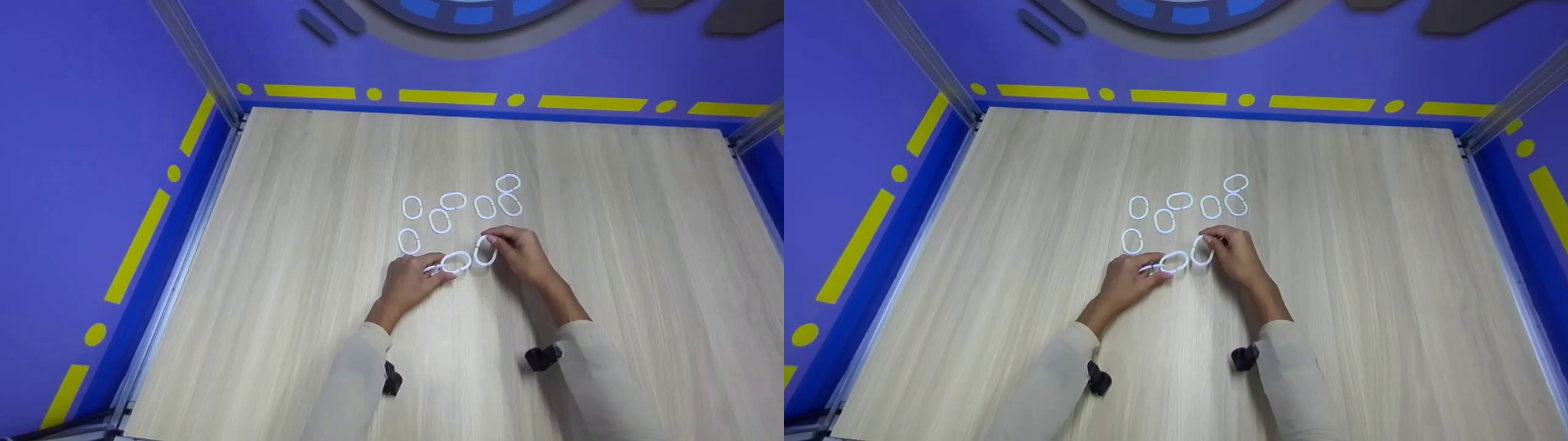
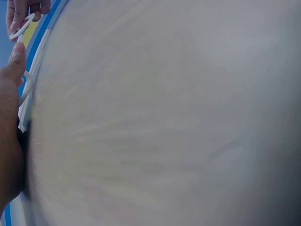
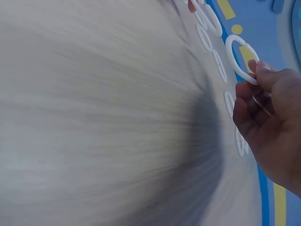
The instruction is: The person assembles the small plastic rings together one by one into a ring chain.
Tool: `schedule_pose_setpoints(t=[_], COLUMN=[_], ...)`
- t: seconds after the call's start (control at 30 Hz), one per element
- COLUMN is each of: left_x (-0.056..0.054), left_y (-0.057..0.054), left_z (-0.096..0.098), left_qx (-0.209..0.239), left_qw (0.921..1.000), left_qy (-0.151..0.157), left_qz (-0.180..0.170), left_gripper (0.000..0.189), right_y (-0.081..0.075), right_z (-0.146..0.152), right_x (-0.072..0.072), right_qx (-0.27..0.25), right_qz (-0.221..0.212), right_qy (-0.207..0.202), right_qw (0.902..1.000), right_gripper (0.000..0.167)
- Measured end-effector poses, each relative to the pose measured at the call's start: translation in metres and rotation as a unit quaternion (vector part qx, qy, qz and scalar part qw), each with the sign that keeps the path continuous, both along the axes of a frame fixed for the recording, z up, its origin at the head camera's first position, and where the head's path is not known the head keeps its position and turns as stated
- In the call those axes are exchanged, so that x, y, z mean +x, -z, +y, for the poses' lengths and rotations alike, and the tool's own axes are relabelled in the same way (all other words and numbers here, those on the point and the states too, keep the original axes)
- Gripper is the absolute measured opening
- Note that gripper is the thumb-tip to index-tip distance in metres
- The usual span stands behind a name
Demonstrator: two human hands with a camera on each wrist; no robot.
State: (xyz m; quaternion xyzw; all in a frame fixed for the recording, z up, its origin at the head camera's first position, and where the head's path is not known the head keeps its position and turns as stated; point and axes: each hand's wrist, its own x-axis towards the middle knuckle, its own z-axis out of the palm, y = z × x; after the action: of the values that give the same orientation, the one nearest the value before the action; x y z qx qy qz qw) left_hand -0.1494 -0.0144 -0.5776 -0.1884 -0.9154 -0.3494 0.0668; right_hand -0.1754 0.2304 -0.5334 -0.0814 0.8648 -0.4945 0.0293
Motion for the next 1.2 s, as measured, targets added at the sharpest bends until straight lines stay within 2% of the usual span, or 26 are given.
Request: schedule_pose_setpoints(t=[0.3,0.53,0.77,0.97,1.2], left_x=[0.000,0.000,-0.001,-0.001,-0.001], left_y=[0.000,-0.001,-0.001,-0.002,-0.003], left_z=[0.000,-0.001,-0.001,-0.001,-0.001], left_qx=[-0.006,-0.014,-0.017,-0.020,-0.006], left_qw=[1.0000,0.9999,0.9998,0.9997,0.9999], left_qy=[0.006,0.007,0.014,0.014,0.012], left_qz=[0.001,0.001,0.005,0.008,-0.009], left_gripper=[0.037,0.038,0.038,0.037,0.027], right_y=[-0.004,-0.004,-0.006,-0.008,-0.003], right_z=[-0.008,-0.015,-0.022,-0.025,-0.026], right_x=[0.004,0.005,0.006,0.006,0.006], right_qx=[0.026,0.050,0.073,0.098,0.117], right_qz=[0.010,0.038,0.044,0.068,0.085], right_qy=[-0.061,-0.094,-0.104,-0.109,-0.106], right_qw=[0.9978,0.9936,0.9910,0.9868,0.9838], right_gripper=[0.012,0.010,0.011,0.009,0.007])
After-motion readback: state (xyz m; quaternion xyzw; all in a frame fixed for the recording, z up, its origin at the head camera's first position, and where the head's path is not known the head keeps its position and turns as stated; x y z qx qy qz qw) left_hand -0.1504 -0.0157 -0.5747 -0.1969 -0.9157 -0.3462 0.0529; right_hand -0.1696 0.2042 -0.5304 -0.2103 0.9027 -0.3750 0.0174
